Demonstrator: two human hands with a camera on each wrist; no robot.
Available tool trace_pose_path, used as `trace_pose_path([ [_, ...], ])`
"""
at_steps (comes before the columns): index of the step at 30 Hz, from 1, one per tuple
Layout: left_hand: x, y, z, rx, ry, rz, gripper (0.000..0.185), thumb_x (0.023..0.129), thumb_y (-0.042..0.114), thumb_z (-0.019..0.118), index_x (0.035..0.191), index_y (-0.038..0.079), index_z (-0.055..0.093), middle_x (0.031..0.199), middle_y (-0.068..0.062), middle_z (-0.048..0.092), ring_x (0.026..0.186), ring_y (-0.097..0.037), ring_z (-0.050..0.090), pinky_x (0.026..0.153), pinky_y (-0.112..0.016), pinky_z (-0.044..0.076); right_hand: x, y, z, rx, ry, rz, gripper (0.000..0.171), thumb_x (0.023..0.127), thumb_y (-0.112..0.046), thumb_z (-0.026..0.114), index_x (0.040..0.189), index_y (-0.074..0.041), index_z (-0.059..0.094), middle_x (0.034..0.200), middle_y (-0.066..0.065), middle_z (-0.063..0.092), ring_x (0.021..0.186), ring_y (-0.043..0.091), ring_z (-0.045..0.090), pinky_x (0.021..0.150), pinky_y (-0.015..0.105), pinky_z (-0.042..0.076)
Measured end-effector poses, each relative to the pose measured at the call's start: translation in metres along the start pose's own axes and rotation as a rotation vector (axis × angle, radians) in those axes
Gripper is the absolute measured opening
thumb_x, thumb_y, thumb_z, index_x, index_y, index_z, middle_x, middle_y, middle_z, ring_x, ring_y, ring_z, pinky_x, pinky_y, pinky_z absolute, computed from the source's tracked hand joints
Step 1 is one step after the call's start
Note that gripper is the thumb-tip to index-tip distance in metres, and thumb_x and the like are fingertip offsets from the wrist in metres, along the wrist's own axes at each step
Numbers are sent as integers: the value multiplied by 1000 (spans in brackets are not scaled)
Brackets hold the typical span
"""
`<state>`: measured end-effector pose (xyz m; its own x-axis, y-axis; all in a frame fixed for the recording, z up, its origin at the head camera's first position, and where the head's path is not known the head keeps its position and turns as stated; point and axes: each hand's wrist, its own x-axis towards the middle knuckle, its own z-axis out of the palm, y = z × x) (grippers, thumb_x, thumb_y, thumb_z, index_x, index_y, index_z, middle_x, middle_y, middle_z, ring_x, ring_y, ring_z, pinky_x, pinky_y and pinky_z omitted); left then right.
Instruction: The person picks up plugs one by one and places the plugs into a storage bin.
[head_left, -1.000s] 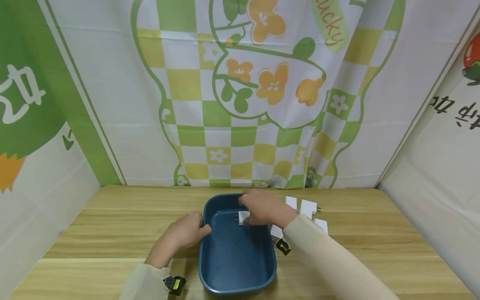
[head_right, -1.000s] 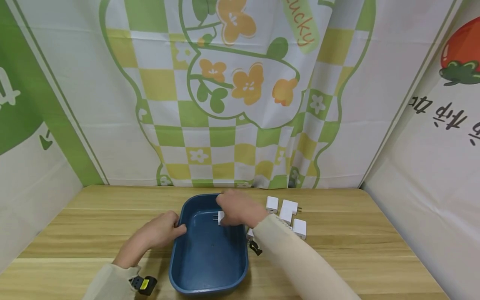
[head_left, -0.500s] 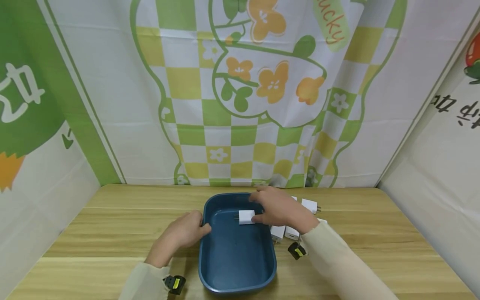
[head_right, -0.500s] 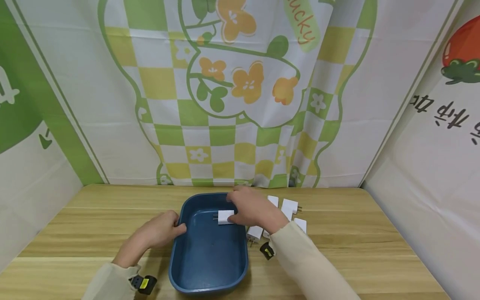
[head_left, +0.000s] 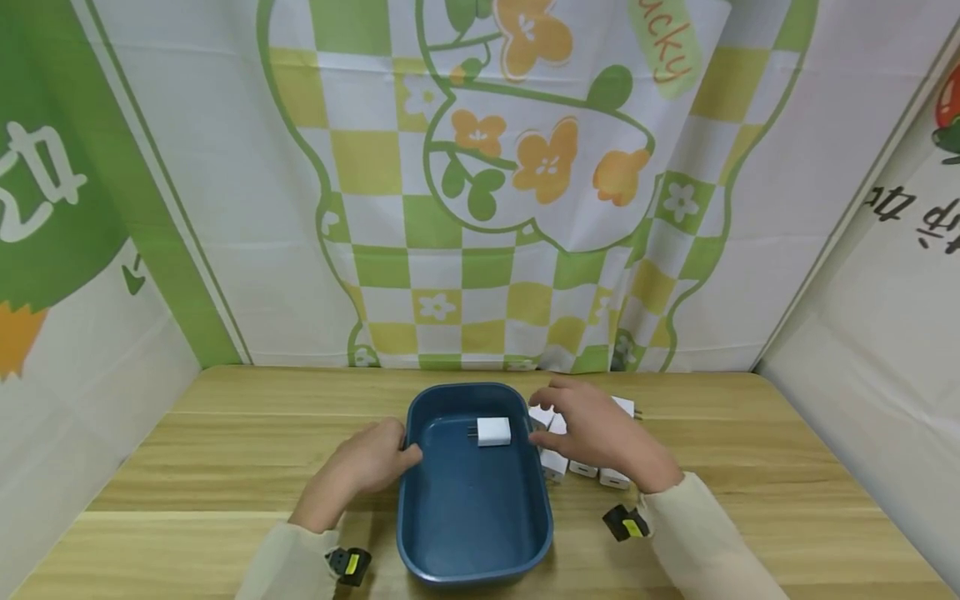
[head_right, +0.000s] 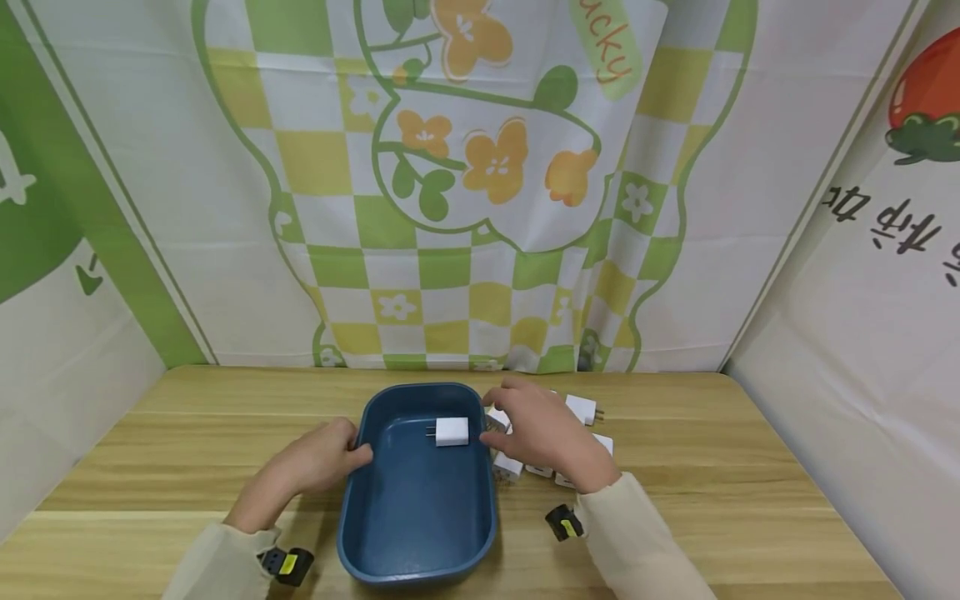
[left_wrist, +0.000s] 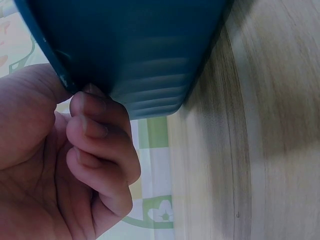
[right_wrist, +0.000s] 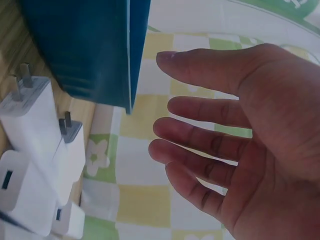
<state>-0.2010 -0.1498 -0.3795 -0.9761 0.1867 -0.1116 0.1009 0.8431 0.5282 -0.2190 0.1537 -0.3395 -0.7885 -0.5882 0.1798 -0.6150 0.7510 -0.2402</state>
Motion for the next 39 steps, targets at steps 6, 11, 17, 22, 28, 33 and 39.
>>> trace_pose_path([
  [6, -1, 1, 0, -5, -2, -5, 40, 96, 18, 60, 59, 13, 46, 53, 3, 39, 47, -13, 36, 47, -27, 29, -13, 9, 3, 32, 50, -5, 31, 90, -23, 77, 116, -8, 70, 108, 4, 66, 98, 25, 67, 81, 40, 54],
  [11, -1, 1, 1, -6, -4, -6, 40, 96, 18, 60, 59, 13, 46, 53, 2, 38, 47, -13, 35, 47, -27, 28, -19, 17, 6, 47, 60, 9, 29, 88, -18, 79, 112, -6, 71, 104, 5, 67, 94, 27, 67, 80, 40, 54],
  [17, -1, 1, 1, -13, 1, -3, 39, 96, 18, 60, 60, 13, 46, 53, 3, 39, 47, -13, 35, 47, -27, 29, -22, 24, 10, 41, 51, 9, 27, 88, -17, 78, 110, -4, 71, 104, 9, 70, 92, 27, 66, 80, 42, 53],
  [22, -1, 1, 0, -14, 2, -2, 38, 96, 18, 60, 61, 12, 46, 54, 2, 39, 47, -13, 36, 47, -27, 29, -23, 26, 13, 38, 29, 2, 26, 87, -10, 77, 111, -4, 71, 106, 9, 70, 92, 26, 66, 82, 43, 53],
  [28, 0, 1, -1, -2, 9, -1, 38, 95, 19, 61, 61, 12, 47, 54, 2, 39, 48, -13, 36, 48, -27, 29, -21, 29, 21, 21, -16, -7, 29, 83, 0, 77, 111, -2, 72, 107, 9, 68, 99, 27, 65, 85, 43, 54],
  [33, -1, 2, -1, 0, 2, -9, 39, 96, 19, 61, 60, 12, 46, 53, 2, 39, 47, -13, 36, 48, -27, 29, -21, 31, 31, -20, -2, -76, 37, 75, 9, 78, 109, -4, 72, 106, 6, 66, 100, 28, 63, 85, 44, 53],
  [39, -2, 3, 0, -1, 2, -11, 39, 96, 18, 61, 61, 12, 47, 53, 2, 40, 48, -13, 37, 48, -27, 30, -21, 28, 38, -65, 1, -144, 47, 66, 17, 77, 107, -4, 72, 104, 5, 66, 99, 26, 62, 86, 42, 52],
])
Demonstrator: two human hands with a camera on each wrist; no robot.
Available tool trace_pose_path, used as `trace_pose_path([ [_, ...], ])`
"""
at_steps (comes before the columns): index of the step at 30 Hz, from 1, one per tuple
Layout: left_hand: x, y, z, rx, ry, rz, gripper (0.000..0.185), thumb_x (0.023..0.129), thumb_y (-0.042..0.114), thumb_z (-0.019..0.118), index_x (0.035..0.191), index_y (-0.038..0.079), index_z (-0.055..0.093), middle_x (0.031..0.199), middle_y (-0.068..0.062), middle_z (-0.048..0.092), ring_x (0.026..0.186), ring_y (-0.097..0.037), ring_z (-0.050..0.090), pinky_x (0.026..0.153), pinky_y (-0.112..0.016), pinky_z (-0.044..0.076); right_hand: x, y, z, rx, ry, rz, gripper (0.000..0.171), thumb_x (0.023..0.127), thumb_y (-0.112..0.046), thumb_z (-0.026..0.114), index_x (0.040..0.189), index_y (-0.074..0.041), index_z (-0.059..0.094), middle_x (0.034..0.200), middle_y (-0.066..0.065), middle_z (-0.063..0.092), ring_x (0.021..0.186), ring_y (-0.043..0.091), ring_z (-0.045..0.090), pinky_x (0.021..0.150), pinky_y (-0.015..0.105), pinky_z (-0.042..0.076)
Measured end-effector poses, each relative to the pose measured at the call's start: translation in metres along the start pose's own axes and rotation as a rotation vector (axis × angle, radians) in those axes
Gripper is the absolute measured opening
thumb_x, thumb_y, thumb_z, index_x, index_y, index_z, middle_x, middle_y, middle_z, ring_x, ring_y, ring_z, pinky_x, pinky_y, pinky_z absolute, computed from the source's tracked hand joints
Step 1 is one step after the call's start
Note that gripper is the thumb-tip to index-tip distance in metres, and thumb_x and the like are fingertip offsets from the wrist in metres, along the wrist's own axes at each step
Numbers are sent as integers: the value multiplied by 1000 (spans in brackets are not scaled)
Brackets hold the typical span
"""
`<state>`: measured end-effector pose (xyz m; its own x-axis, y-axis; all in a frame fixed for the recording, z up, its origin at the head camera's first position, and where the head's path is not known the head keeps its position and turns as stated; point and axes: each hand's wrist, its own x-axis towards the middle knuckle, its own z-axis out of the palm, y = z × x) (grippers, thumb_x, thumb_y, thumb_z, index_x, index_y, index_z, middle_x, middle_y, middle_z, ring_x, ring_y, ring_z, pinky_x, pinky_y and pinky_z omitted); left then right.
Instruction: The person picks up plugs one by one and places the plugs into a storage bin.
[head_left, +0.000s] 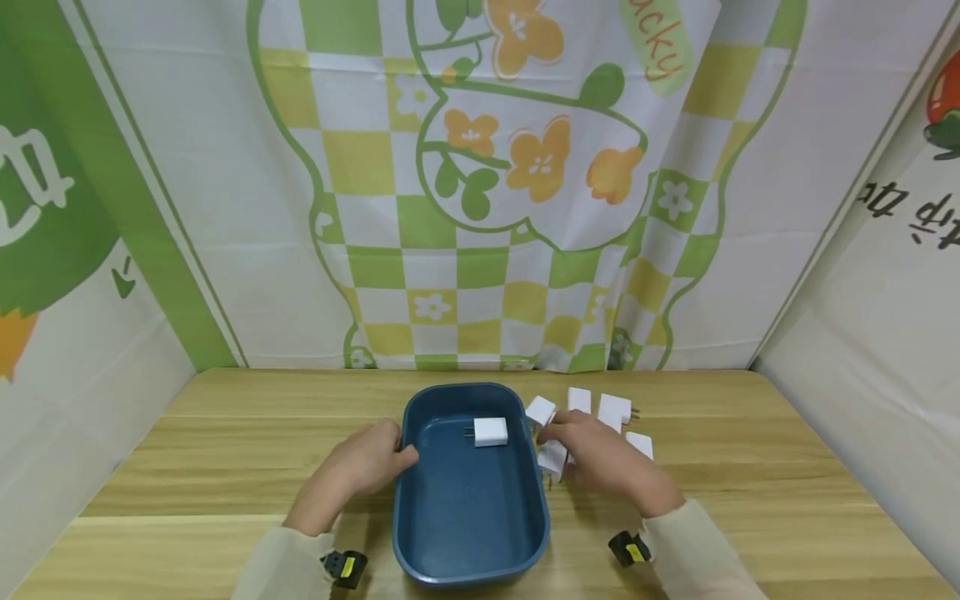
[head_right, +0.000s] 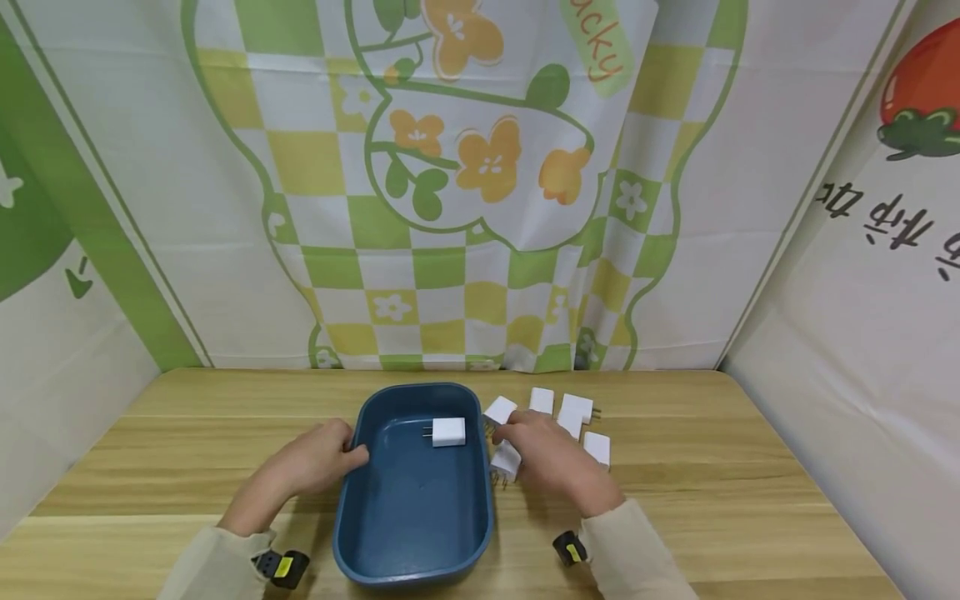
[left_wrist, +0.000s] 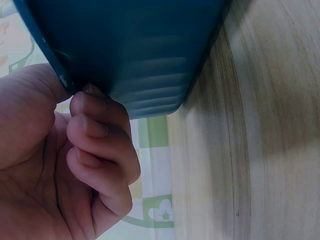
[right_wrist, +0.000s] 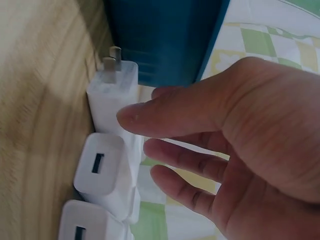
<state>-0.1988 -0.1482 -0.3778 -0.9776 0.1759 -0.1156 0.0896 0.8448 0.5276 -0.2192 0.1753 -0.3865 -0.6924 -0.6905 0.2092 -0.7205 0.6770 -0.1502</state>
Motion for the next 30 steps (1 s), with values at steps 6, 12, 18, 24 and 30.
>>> trace_pose_path([
  [6, -1, 0, 0, 5, 5, 8, 41, 96, 18, 61, 59, 13, 45, 52, 3, 39, 47, -13, 37, 48, -27, 29, 2, -7, 2, -17, -38, 9, 50, 67, 23, 72, 106, -8, 74, 105, 3, 65, 101, 23, 61, 87, 40, 52],
  [12, -1, 0, 0, 8, 10, 10, 39, 95, 18, 61, 59, 12, 46, 53, 2, 39, 47, -13, 37, 48, -27, 30, 2, -7, 6, -61, -32, 6, 51, 65, 22, 70, 105, -10, 74, 105, 3, 63, 100, 23, 59, 85, 39, 52],
  [18, 0, -1, 1, 7, 7, 4, 39, 95, 19, 61, 60, 12, 47, 53, 2, 40, 48, -13, 37, 48, -27, 29, 4, -7, 8, -90, -50, 17, 50, 67, 21, 70, 106, -10, 73, 109, 4, 63, 102, 25, 60, 85, 40, 52],
  [24, 1, -1, 1, 6, 7, 4, 39, 96, 19, 61, 60, 13, 46, 53, 3, 40, 48, -13, 37, 48, -27, 29, 3, -8, 8, -108, -52, 31, 48, 67, 18, 73, 106, -10, 72, 109, 3, 63, 102, 25, 58, 87, 42, 51],
  [30, 0, -1, 1, 10, 16, 10, 38, 95, 19, 61, 60, 13, 46, 54, 2, 39, 48, -13, 37, 48, -27, 29, 2, -11, 6, -120, -65, 42, 43, 68, 11, 78, 105, -9, 71, 106, 2, 61, 99, 25, 56, 87, 42, 50],
])
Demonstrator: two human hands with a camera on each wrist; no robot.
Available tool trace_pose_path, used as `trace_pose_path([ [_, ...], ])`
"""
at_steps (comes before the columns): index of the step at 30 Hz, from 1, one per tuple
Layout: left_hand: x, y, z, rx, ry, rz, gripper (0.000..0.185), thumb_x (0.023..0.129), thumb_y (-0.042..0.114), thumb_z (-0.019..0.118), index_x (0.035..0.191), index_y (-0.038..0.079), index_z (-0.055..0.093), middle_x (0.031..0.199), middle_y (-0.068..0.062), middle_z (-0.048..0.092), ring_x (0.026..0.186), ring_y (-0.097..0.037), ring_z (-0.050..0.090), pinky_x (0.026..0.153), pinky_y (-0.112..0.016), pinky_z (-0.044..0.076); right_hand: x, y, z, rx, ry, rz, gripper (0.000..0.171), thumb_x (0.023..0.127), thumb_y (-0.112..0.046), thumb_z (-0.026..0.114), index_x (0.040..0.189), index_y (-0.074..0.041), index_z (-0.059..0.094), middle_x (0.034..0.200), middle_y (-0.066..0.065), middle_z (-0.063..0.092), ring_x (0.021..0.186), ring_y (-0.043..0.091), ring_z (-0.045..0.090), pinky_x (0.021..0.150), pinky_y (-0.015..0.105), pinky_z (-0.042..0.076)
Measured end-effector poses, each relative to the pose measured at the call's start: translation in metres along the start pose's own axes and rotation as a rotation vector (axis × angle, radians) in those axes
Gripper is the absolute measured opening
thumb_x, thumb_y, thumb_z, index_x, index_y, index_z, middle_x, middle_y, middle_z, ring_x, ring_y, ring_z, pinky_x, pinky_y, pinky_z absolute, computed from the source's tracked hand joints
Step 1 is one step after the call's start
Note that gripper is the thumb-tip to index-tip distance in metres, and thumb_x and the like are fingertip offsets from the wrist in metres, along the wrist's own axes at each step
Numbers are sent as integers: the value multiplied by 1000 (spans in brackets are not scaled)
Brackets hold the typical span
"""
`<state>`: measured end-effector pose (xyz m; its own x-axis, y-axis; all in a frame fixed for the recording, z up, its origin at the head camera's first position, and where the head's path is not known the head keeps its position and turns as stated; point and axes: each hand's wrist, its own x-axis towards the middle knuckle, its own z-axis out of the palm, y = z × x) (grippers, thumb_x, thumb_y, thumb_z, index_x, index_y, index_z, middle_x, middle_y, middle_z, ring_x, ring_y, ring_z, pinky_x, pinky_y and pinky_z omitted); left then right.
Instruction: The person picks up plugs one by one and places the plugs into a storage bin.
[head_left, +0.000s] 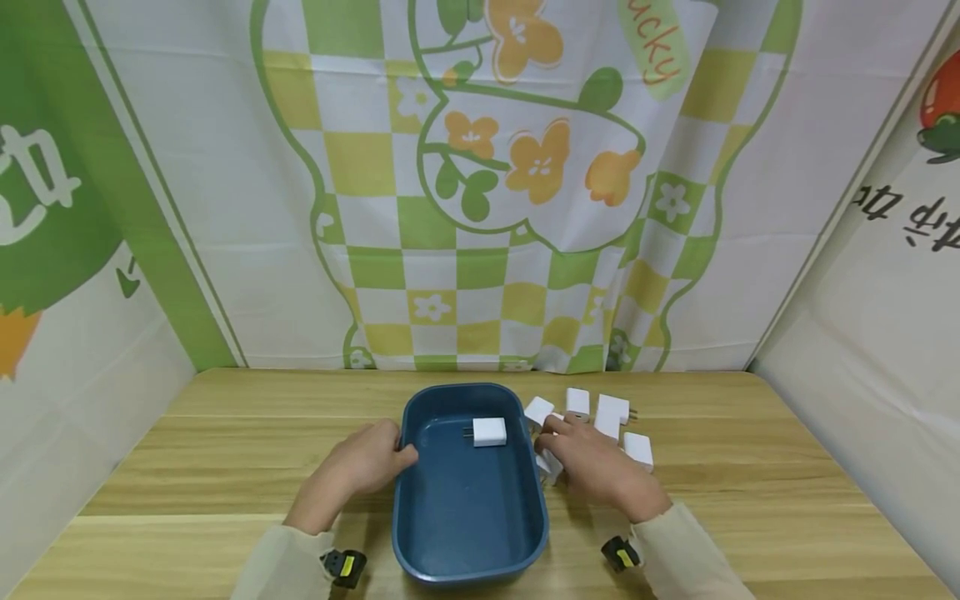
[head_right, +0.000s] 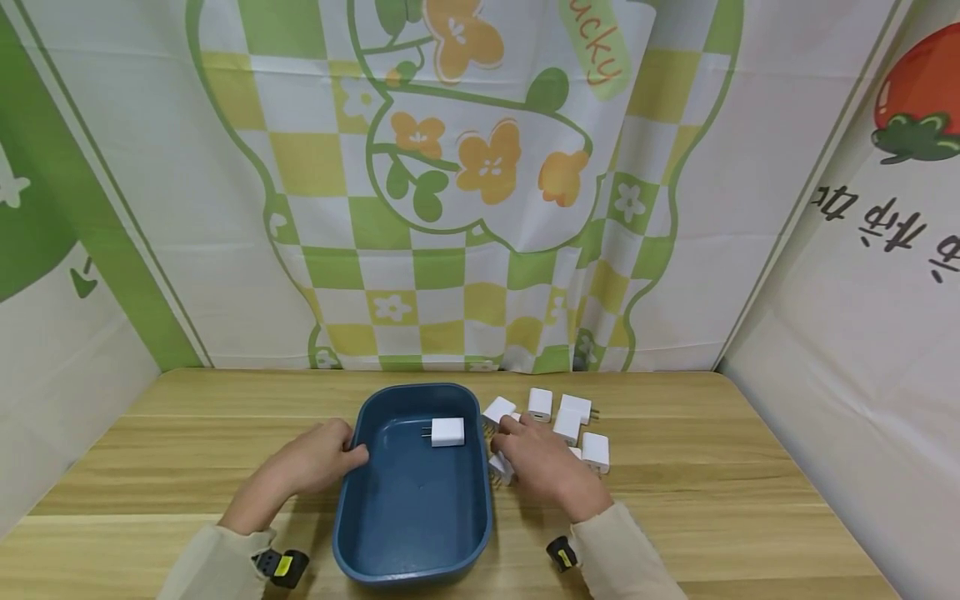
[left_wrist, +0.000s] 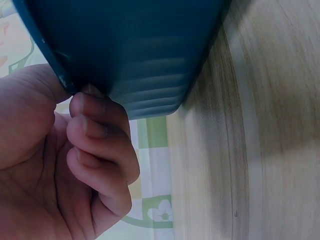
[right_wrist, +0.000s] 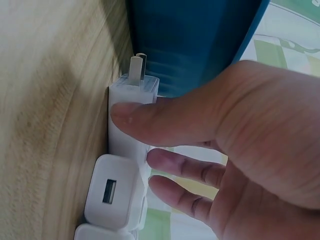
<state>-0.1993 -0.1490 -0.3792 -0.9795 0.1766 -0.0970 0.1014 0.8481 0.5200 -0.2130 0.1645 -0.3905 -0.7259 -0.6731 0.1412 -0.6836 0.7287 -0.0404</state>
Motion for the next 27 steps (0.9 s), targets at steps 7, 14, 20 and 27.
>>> trace_pose_path([
  [7, 0, 0, 0, -10, -4, 2, 38, 96, 19, 61, 61, 12, 47, 54, 2, 40, 48, -13, 37, 48, -27, 29, -1, -3, -2, -41, -22, 9, 36, 71, 2, 85, 102, -7, 70, 103, 3, 61, 93, 24, 54, 86, 42, 49],
  [14, 0, 0, -1, -18, -4, 0, 36, 95, 19, 61, 63, 12, 49, 55, 2, 41, 49, -14, 38, 49, -28, 30, -1, -4, -3, -72, -21, 11, 30, 69, -3, 84, 94, -9, 69, 92, 0, 57, 83, 21, 47, 79, 40, 46],
  [20, 0, -1, -1, -11, -2, -1, 36, 95, 19, 61, 63, 11, 49, 55, 1, 41, 49, -14, 39, 49, -28, 30, -1, -6, -3, -79, -48, 25, 29, 69, -12, 85, 93, -8, 69, 89, 1, 59, 82, 22, 50, 78, 40, 46],
  [27, 0, 0, 0, -17, -10, -1, 38, 96, 19, 61, 61, 11, 48, 54, 2, 40, 48, -13, 38, 49, -27, 30, -2, -6, -1, -72, -79, 42, 30, 73, -16, 84, 99, -9, 71, 92, 1, 62, 84, 22, 51, 84, 43, 46],
])
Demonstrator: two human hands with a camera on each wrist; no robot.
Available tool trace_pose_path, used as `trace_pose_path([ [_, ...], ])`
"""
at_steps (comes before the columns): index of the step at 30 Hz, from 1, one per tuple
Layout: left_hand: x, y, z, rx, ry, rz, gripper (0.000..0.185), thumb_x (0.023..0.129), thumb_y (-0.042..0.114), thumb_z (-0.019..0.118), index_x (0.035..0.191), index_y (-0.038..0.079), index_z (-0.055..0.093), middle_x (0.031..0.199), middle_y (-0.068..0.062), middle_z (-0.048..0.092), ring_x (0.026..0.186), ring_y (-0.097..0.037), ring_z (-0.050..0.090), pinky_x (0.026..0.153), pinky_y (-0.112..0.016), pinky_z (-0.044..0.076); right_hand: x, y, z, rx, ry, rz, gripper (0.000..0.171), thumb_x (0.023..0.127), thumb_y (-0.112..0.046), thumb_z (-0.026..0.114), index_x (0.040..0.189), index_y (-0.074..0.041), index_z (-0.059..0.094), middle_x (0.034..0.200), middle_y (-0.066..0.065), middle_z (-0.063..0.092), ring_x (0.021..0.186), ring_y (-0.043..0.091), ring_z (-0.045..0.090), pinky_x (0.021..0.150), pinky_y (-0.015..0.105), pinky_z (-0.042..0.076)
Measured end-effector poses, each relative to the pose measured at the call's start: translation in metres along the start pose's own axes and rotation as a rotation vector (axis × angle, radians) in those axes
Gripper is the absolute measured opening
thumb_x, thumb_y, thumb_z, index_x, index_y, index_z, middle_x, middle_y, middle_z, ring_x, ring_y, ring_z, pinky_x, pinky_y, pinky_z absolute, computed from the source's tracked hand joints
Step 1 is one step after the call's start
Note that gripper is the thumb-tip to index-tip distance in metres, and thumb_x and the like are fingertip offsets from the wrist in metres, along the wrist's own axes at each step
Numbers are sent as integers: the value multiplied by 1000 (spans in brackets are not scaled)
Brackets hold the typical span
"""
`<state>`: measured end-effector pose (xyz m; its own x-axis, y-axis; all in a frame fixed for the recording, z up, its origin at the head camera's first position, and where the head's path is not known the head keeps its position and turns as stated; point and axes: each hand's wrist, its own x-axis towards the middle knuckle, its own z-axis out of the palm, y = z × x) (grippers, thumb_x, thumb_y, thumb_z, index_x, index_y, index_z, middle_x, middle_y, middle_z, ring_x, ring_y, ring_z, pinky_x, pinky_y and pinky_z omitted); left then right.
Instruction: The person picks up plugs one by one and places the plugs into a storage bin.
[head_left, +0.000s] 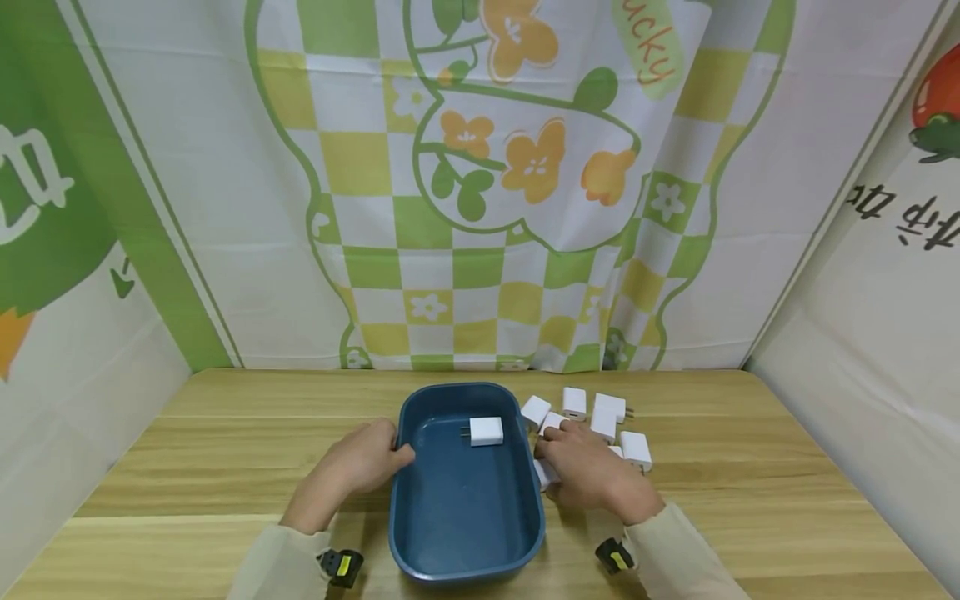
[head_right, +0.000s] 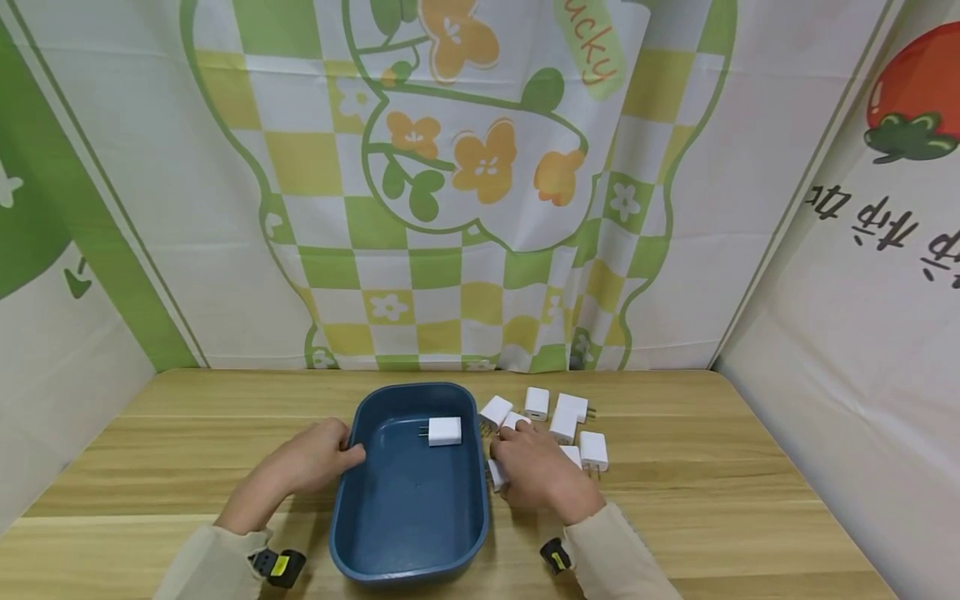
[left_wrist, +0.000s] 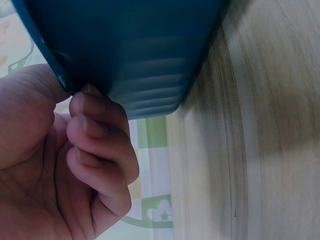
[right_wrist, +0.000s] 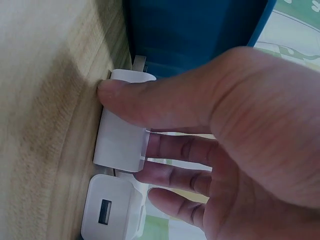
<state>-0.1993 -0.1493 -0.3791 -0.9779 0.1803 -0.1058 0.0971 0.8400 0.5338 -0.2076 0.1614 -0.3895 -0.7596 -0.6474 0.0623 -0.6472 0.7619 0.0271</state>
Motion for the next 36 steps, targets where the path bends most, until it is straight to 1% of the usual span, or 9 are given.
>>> trace_pose_path([
  [8, 0, 0, 0, -6, 4, 3, 37, 95, 19, 61, 61, 12, 47, 54, 2, 39, 48, -13, 36, 49, -27, 29, 0, 0, -2, 50, -18, 25, 32, 73, -15, 85, 101, -8, 72, 94, 1, 63, 89, 24, 53, 89, 46, 46],
  [14, 0, -1, 0, -7, 6, 10, 39, 95, 18, 61, 60, 13, 45, 53, 3, 38, 48, -12, 35, 48, -27, 28, -1, 2, -5, 74, 3, 29, 31, 76, -17, 85, 102, -8, 72, 92, 0, 60, 91, 25, 54, 93, 48, 44],
  [17, 0, -1, 0, -6, 8, 11, 39, 95, 18, 61, 60, 13, 45, 53, 3, 38, 48, -12, 35, 48, -27, 28, -2, 3, -8, 89, 20, 32, 32, 76, -18, 86, 103, -8, 71, 94, 1, 61, 94, 26, 55, 93, 47, 44],
  [25, 0, 0, -1, 0, 10, 10, 38, 95, 19, 61, 61, 12, 45, 54, 3, 38, 49, -13, 35, 49, -28, 29, -6, 8, -17, 114, 52, 87, 35, 77, -16, 85, 108, -6, 72, 105, 6, 64, 98, 28, 57, 87, 48, 46],
  [31, -1, 1, -1, -3, 14, 13, 38, 95, 18, 61, 61, 12, 45, 54, 3, 38, 49, -13, 35, 49, -27, 28, -8, 8, -23, 85, 85, 138, 37, 79, -20, 86, 109, -4, 71, 101, 7, 63, 100, 32, 61, 88, 50, 48],
  [33, -1, 1, -1, -3, 16, 15, 38, 95, 18, 61, 61, 12, 45, 54, 3, 39, 49, -13, 35, 49, -27, 28, -9, 7, -25, 74, 106, 149, 38, 79, -22, 86, 109, -4, 72, 99, 8, 63, 97, 32, 60, 87, 50, 48],
  [36, -1, 1, -1, -2, 18, 16, 38, 94, 18, 61, 60, 13, 45, 54, 3, 39, 49, -13, 35, 48, -27, 28, -9, 5, -28, 51, 137, 170, 38, 79, -24, 86, 108, -4, 72, 95, 7, 62, 91, 30, 57, 81, 48, 48],
])
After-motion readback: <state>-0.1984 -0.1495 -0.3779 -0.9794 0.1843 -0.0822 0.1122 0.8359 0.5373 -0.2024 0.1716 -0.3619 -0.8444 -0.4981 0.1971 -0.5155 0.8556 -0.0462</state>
